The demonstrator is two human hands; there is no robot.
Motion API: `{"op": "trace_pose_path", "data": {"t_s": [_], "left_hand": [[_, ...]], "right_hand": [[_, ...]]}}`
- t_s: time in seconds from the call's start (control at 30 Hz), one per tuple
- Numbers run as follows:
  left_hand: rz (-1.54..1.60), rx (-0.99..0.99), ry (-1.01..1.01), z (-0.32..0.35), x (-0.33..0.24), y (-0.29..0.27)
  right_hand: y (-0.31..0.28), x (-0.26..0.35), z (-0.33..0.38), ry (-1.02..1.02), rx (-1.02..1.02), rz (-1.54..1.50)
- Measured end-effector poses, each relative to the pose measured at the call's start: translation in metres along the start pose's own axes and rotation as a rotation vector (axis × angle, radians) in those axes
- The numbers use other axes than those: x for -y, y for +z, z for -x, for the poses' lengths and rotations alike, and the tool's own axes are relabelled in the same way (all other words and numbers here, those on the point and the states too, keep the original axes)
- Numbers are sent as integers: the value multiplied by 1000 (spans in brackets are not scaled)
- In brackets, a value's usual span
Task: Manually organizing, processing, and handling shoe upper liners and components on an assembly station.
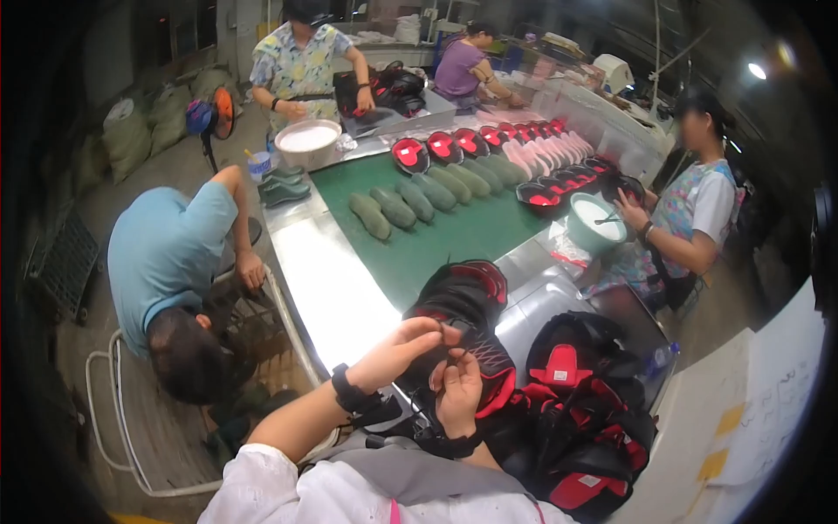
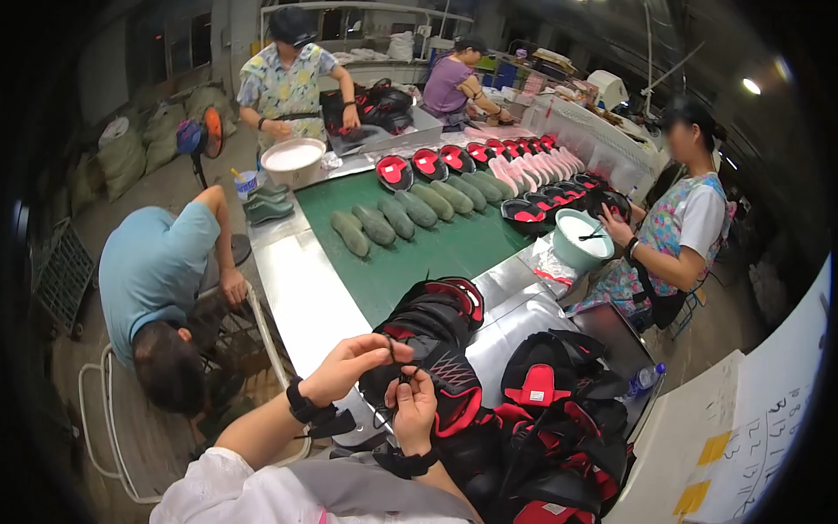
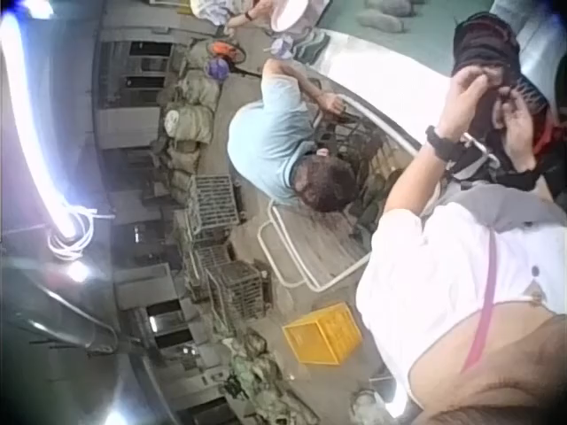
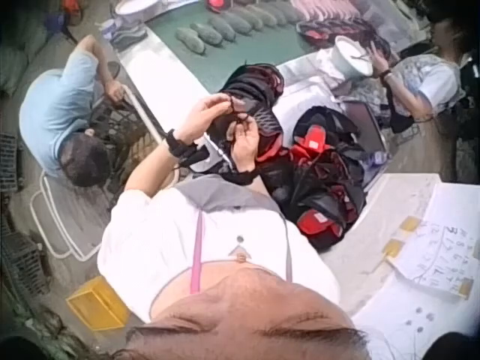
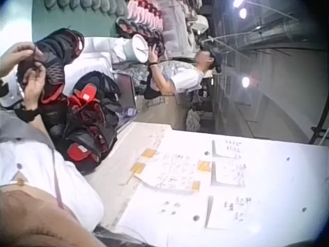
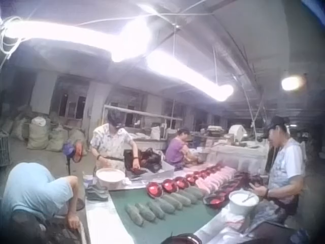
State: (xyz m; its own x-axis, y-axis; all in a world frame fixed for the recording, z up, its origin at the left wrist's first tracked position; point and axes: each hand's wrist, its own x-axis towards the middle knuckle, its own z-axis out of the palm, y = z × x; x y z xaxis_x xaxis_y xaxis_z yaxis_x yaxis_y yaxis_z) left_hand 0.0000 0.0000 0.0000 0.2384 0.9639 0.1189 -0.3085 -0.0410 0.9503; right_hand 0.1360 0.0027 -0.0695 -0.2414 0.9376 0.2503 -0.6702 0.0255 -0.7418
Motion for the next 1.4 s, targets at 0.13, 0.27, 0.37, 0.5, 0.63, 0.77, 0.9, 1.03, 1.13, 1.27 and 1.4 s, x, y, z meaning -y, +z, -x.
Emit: {"op": "trace_pose_path", "data": {"t_s": [0.13,0.27,0.37,0.5,0.63,0.77,0.9,1.03,1.13,1.27,1.4], "left_hand": [[170,-329,-108,2,28,-4],[206,-252,-204,3,44,-1],[236,-117,-205,16,34,6],[19,-148,-182,25,35,7],[0,-211,-209,16,41,7],[88,-303,-204,20,65,-3],[35,-280,-133,18,70,-9],[-200,-166,-62,20,74,-5],[-514,-119,-77,22,80,-14],[-467,-178,-129,26,81,-14],[-2,-337,-162,22,94,-23]], "right_hand": [[-3,5,-5,17,-19,-40],[-5,8,-5,38,-51,-38],[-5,5,0,79,-27,27],[-7,-6,3,362,-15,99],[-5,-4,1,294,54,202],[-10,-7,2,344,135,337],[5,8,3,277,38,610],[5,14,4,388,38,759],[-11,-5,5,254,213,895],[-4,2,4,278,252,916],[-3,8,4,265,246,864]]}}
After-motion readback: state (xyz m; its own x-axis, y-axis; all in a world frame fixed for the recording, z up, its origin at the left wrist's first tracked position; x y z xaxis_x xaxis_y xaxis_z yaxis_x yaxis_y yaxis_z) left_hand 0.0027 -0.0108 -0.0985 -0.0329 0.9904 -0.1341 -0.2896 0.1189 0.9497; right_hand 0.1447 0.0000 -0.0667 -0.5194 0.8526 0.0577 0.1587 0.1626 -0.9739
